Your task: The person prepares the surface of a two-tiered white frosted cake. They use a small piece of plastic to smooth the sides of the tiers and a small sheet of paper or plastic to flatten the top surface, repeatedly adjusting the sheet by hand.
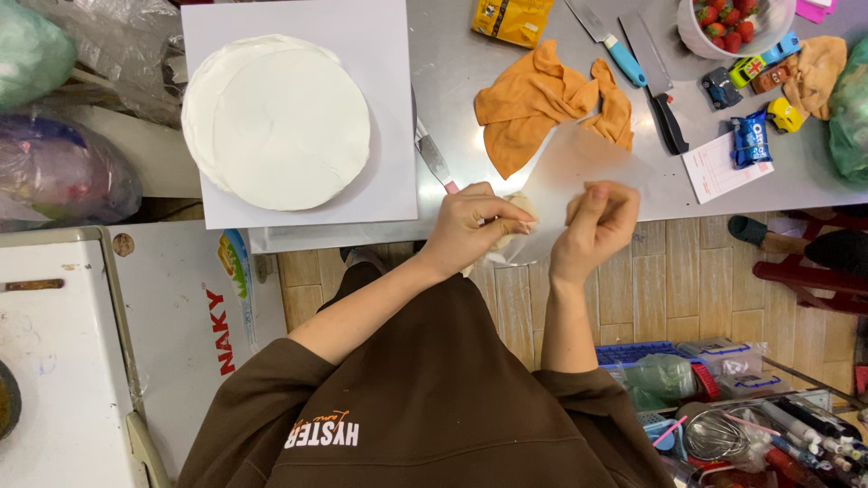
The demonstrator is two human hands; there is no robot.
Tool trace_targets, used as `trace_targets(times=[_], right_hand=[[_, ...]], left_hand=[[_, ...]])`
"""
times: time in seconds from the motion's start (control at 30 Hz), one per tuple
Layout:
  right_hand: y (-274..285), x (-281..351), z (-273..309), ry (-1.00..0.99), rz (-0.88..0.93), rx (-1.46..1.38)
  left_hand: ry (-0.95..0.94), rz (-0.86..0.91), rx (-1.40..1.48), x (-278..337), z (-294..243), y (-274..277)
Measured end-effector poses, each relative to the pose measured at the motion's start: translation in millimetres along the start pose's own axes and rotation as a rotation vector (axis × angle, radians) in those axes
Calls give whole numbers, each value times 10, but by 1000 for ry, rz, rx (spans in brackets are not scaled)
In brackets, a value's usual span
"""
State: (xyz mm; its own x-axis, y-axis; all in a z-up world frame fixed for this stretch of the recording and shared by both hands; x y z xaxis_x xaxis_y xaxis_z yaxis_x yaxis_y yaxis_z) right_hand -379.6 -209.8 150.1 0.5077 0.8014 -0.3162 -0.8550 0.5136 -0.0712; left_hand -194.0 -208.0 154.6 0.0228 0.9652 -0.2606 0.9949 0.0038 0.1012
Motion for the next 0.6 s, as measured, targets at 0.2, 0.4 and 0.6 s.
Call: trace_targets(times=[0.2, 0.4, 0.6], right_hand=[[-6, -237, -240, 28, -24, -64], [330, -722, -726, -50, -268, -187], [417, -837, -766, -125, -37, -295]], left_hand=[[38, 9, -40, 101, 181, -68], [216, 133, -226, 176, 876, -197], [311, 78, -263, 125, 1854, -277]])
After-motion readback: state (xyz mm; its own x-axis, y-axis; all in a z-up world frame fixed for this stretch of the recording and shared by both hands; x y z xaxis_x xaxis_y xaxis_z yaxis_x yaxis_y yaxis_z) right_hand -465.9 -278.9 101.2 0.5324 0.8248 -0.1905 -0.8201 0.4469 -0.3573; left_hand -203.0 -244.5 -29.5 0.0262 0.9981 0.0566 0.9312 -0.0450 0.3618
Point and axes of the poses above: each hand's wrist, its own x-axis away from the middle knuckle, its own y-axis out of the back of the hand, z = x × y, the point moved 7 cm from there along -x, towards the middle knuckle, and after that the axes turned 8 degrees about -z, right-handed, at the moved point
